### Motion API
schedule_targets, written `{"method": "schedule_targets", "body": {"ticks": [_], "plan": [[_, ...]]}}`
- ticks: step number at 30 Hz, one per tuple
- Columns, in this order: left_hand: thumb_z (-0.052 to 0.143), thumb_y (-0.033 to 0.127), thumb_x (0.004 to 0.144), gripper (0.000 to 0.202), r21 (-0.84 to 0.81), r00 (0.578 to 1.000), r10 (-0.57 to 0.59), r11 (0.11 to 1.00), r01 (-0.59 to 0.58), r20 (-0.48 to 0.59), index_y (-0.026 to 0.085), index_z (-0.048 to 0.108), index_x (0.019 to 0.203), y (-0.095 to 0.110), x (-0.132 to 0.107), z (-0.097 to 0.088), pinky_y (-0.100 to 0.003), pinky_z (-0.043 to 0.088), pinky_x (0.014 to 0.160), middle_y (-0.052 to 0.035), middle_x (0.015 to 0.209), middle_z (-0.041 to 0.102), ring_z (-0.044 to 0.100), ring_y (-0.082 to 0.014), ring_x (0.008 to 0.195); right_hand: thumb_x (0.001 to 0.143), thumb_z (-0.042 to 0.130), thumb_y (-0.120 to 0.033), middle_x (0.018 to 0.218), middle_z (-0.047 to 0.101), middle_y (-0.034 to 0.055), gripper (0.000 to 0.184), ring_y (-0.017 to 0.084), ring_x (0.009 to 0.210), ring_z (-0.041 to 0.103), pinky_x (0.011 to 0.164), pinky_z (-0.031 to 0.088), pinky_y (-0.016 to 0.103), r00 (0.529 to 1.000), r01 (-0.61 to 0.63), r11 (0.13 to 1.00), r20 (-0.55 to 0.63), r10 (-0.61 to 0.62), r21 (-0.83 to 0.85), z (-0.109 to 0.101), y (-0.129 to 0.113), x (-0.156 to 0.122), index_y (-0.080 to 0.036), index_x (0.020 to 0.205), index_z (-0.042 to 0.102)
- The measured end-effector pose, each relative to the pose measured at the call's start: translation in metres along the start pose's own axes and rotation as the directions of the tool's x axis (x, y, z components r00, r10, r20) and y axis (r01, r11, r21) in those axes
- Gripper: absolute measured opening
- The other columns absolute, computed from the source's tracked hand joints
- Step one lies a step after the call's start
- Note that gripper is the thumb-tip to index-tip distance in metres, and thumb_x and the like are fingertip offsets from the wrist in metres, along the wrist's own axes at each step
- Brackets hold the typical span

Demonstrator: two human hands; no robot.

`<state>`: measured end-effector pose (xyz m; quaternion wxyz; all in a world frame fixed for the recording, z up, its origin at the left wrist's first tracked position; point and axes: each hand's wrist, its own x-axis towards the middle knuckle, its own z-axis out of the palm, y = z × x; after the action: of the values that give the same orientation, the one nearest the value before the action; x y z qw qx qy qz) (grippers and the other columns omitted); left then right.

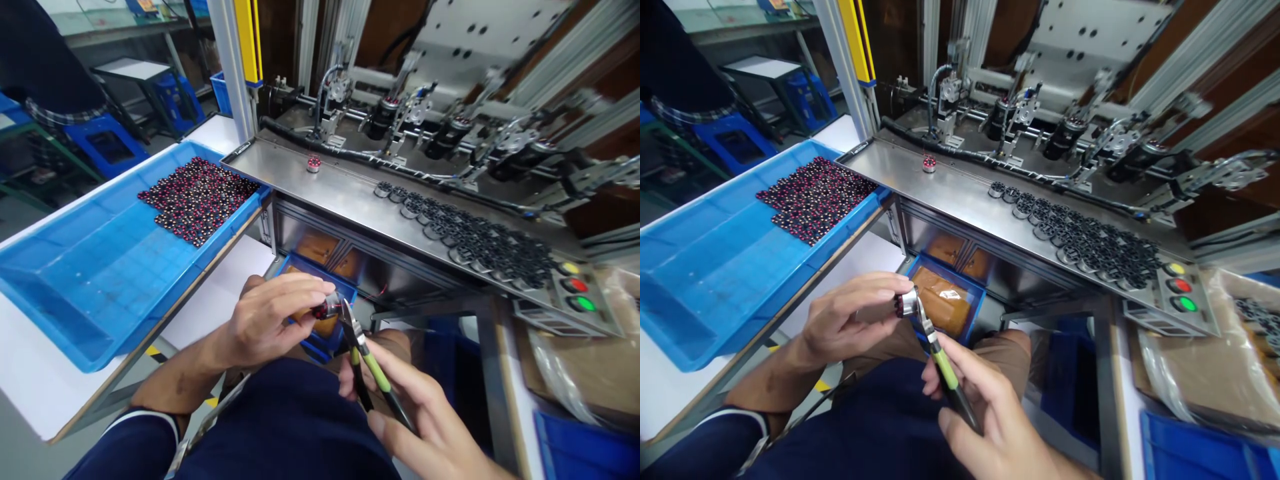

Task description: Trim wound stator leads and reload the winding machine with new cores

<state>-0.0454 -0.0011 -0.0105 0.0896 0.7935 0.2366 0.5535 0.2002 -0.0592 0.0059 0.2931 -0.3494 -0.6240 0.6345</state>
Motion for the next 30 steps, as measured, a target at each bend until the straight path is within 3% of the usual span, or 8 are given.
{"method": "schedule_targets", "body": {"ticks": [7,15,21,26,30], "plan": [[0.070,-0.007,0.071,0.069,0.005,0.999,-0.033,0.999,0.033,0.015,0.017,0.051,0.133,0.001,0.001,-0.002,-0.042,0.062,0.091,-0.0150,0.114,0.074,0.071,-0.0248,0.107,0.087,0.054,-0.007,0.104,0.069,0.0062,0.066,0.016,0.090,0.067,0.086,0.058,0.032,1.000,-0.021,1.000,-0.018,0.021,-0.003,-0.001,-0.001,0.003,-0.035,0.145,0.045],[0.070,-0.008,0.069,0.065,0.022,0.999,-0.038,0.999,0.038,0.014,0.013,0.054,0.129,0.001,0.001,-0.001,-0.042,0.062,0.090,-0.0166,0.111,0.075,0.071,-0.0257,0.107,0.087,0.056,-0.009,0.101,0.069,0.0042,0.062,0.014,0.084,0.067,0.080,0.058,0.029,0.998,-0.025,1.000,-0.058,0.024,-0.016,0.001,0.000,0.003,-0.036,0.143,0.048],[0.068,-0.006,0.073,0.060,0.037,0.999,-0.043,0.998,0.043,0.022,0.015,0.055,0.127,0.002,0.002,0.001,-0.041,0.062,0.090,-0.0145,0.110,0.075,0.070,-0.0239,0.107,0.086,0.058,-0.012,0.077,0.065,0.0007,0.050,0.011,0.066,0.061,0.065,0.056,0.019,0.987,0.004,0.972,-0.153,-0.041,-0.236,0.002,-0.005,0.009,-0.024,0.135,0.058],[0.070,-0.003,0.075,0.056,0.098,1.000,-0.002,0.995,0.000,0.017,0.014,0.055,0.127,-0.003,-0.005,0.003,-0.041,0.061,0.092,-0.0139,0.116,0.072,0.069,-0.0230,0.109,0.090,0.060,-0.014,0.098,0.070,0.0028,0.051,0.012,0.083,0.069,0.080,0.057,0.020,0.970,-0.026,0.990,-0.242,-0.009,-0.139,-0.002,0.001,0.006,-0.030,0.137,0.054],[0.073,0.002,0.076,0.051,0.165,0.997,-0.007,0.986,-0.005,0.072,0.015,0.060,0.124,-0.007,-0.018,0.002,-0.041,0.059,0.096,-0.0139,0.124,0.064,0.065,-0.0244,0.115,0.090,0.062,-0.015,0.105,0.071,0.0019,0.054,0.012,0.089,0.070,0.085,0.056,0.020,0.972,-0.020,0.998,-0.234,0.004,-0.064,-0.004,0.010,0.000,-0.036,0.139,0.052]]}}
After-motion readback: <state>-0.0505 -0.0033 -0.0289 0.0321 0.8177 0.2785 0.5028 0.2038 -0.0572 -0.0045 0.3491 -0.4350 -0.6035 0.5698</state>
